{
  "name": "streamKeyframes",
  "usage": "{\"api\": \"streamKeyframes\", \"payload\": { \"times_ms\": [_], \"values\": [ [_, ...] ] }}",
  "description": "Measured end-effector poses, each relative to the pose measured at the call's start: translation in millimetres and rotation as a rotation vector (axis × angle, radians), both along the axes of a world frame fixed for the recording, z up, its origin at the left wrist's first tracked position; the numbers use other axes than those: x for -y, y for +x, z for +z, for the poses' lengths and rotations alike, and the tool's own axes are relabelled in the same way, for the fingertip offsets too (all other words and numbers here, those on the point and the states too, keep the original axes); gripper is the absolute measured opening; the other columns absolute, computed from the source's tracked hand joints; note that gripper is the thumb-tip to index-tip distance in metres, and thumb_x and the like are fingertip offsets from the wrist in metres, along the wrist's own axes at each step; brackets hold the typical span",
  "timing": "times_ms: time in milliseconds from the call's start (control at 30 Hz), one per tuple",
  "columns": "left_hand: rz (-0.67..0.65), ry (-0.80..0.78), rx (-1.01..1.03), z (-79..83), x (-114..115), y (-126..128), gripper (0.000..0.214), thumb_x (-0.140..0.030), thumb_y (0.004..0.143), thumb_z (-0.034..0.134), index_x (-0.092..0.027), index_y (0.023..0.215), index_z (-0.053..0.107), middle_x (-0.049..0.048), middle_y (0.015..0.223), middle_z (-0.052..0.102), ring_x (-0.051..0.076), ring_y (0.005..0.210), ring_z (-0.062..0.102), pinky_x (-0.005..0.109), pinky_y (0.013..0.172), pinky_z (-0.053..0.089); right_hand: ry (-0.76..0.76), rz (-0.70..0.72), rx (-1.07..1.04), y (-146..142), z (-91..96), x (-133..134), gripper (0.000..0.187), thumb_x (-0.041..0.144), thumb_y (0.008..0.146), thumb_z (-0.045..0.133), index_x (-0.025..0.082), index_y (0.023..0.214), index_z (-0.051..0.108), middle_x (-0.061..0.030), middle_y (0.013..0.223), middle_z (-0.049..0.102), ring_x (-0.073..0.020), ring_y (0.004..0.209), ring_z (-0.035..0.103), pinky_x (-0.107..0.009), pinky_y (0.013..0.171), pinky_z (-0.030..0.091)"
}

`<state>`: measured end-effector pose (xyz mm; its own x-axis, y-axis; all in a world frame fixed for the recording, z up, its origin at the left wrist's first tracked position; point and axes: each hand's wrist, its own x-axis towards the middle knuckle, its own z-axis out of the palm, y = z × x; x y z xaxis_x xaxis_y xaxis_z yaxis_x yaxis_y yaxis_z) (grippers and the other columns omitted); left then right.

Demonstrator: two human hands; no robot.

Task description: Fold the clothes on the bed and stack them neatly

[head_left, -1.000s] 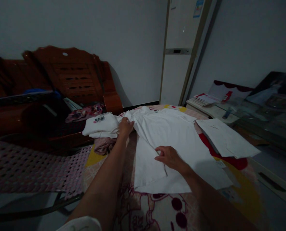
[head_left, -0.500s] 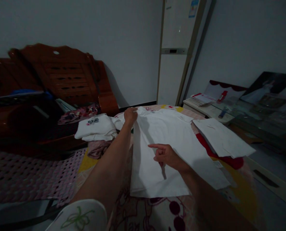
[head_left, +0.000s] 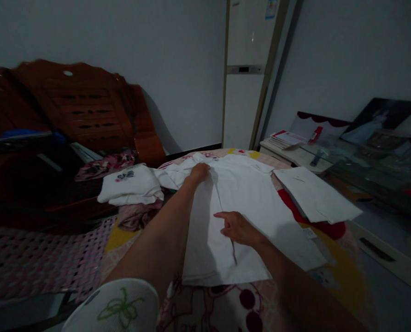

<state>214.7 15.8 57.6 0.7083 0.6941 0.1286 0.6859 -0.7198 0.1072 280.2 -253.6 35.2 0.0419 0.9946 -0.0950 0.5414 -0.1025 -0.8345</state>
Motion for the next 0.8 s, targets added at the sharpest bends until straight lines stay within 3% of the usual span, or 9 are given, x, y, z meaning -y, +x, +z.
{"api": "streamKeyframes", "payload": {
  "times_ms": [100, 200, 300, 400, 467, 567, 700, 800],
  "values": [
    [-0.059, 0.035, -0.031, 0.3, -1, -2, 0.038, -0.007, 0.081, 0.049, -0.018, 0.107, 0.074, 0.0112, 0.120, 0.070, 0.027, 0.123, 0.057, 0.049, 0.113, 0.035, -0.210, 0.065, -0.226, 0, -3.1, 1, 0.060, 0.009, 0.072, 0.063, 0.011, 0.132, 0.060, 0.0075, 0.055, 0.054, -0.0099, 0.044, 0.053, -0.021, 0.043, 0.040],
    [-0.152, 0.037, -0.057, -0.8, 2, -5, 0.040, -0.007, 0.079, 0.051, -0.023, 0.108, 0.073, 0.0076, 0.129, 0.066, 0.029, 0.134, 0.048, 0.058, 0.117, 0.024, -0.271, 0.059, -0.333, 2, -7.7, 1, 0.074, 0.011, 0.070, 0.064, 0.010, 0.142, 0.048, 0.0095, 0.052, 0.053, -0.0102, 0.039, 0.053, -0.019, 0.037, 0.038],
    [-0.222, 0.034, -0.014, 1.0, 5, -5, 0.060, -0.011, 0.081, 0.053, -0.022, 0.139, 0.053, 0.0095, 0.150, 0.049, 0.025, 0.142, 0.039, 0.050, 0.118, 0.029, -0.267, 0.053, -0.324, 3, -9.1, 1, 0.081, 0.010, 0.069, 0.065, 0.009, 0.146, 0.043, 0.0104, 0.050, 0.053, -0.0093, 0.038, 0.053, -0.017, 0.036, 0.038],
    [-0.137, 0.060, 0.221, 7.0, 12, -5, 0.062, -0.019, 0.088, 0.051, -0.016, 0.149, 0.040, 0.0130, 0.152, 0.046, 0.021, 0.141, 0.040, 0.038, 0.115, 0.034, -0.261, 0.059, -0.328, 3, -6.6, 2, 0.082, 0.010, 0.069, 0.065, 0.009, 0.148, 0.042, 0.0101, 0.048, 0.053, -0.0096, 0.037, 0.052, -0.017, 0.035, 0.037],
    [0.018, 0.055, 0.333, 11.0, 20, -11, 0.050, -0.020, 0.091, 0.047, -0.014, 0.141, 0.050, 0.0135, 0.139, 0.059, 0.022, 0.131, 0.052, 0.035, 0.109, 0.040, -0.268, 0.054, -0.325, 3, -4.1, 3, 0.081, 0.012, 0.071, 0.065, 0.009, 0.148, 0.041, 0.0098, 0.047, 0.054, -0.0092, 0.036, 0.051, -0.017, 0.035, 0.036],
    [0.189, 0.011, 0.233, 12.6, 36, -33, 0.034, -0.022, 0.090, 0.047, -0.014, 0.115, 0.069, 0.0129, 0.111, 0.073, 0.024, 0.109, 0.065, 0.032, 0.095, 0.048, -0.304, 0.107, -0.326, 7, -1.7, 5, 0.083, 0.020, 0.075, 0.070, 0.011, 0.151, 0.037, 0.0085, 0.049, 0.058, -0.0089, 0.037, 0.053, -0.016, 0.036, 0.037],
    [0.290, -0.038, -0.005, 6.1, 58, -77, 0.027, -0.034, 0.087, 0.055, -0.016, 0.089, 0.075, 0.0140, 0.090, 0.074, 0.028, 0.097, 0.069, 0.030, 0.081, 0.051, -0.342, 0.273, -0.368, 16, -3.6, 7, 0.088, 0.033, 0.074, 0.078, 0.013, 0.151, 0.039, 0.0074, 0.052, 0.060, -0.0100, 0.040, 0.058, -0.015, 0.037, 0.037],
    [0.300, -0.209, -0.111, -0.1, 72, -106, 0.037, -0.040, 0.089, 0.053, -0.015, 0.070, 0.072, 0.0128, 0.071, 0.071, 0.026, 0.081, 0.070, 0.029, 0.073, 0.051, -0.351, 0.335, -0.375, 19, -6.0, 8, 0.087, 0.033, 0.071, 0.082, 0.013, 0.147, 0.045, 0.0082, 0.051, 0.059, -0.0106, 0.041, 0.060, -0.015, 0.036, 0.035]
  ]
}}
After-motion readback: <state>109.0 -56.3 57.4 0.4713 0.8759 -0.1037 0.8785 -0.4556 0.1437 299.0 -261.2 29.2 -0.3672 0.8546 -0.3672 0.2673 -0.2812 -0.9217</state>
